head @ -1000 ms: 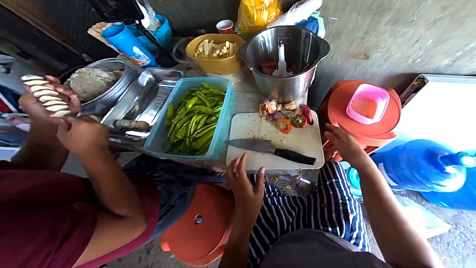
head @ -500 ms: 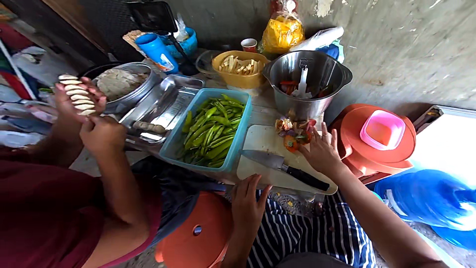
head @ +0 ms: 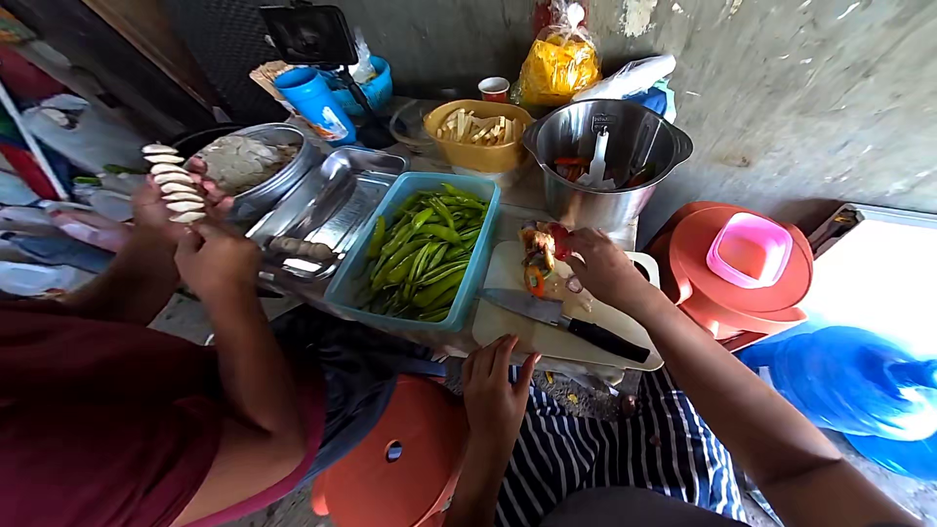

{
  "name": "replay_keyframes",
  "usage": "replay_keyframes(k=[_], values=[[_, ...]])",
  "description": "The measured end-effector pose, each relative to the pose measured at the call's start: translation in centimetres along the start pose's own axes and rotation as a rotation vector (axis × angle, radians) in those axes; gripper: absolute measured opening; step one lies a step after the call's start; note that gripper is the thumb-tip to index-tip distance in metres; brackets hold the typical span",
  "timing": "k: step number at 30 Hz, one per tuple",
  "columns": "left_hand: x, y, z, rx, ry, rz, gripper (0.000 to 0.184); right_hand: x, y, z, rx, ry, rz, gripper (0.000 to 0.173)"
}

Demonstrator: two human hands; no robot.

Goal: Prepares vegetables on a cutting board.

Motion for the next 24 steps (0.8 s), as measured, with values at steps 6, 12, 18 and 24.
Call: replay_keyframes(k=[6,12,18,24], values=[[0.0,0.5,0.0,-0.038,-0.051,-0.053,0.04,-2.2,-0.7,0.2,0.156,-0.049,-0.095,0.035],[-2.6,2.2,0.5,-0.062,-0.155,-0.113,0.031,-4.4,-3.1,0.1,-0.043,0.038,0.341,0.012],[-3.3,2.1,1.4,-0.037,-0.152,-0.066,0.034,-4.4,-6.2,2.5,0.078,0.033,-0.244,0.045],[-3.3,-0.7,2.4,0.025,-0.258,-0.036,0.039,-5.3,-9.4,5.9,0.049,0.019,0.243,0.028]])
Point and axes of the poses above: each hand's wrist, its own y-axis towards the middle knuckle, its own x-axis out of the palm, z = x × y, the point moved 4 cm from there along y, towards the middle knuckle, and after that the axes turned 11 degrees about z, right-handed, at the moved point
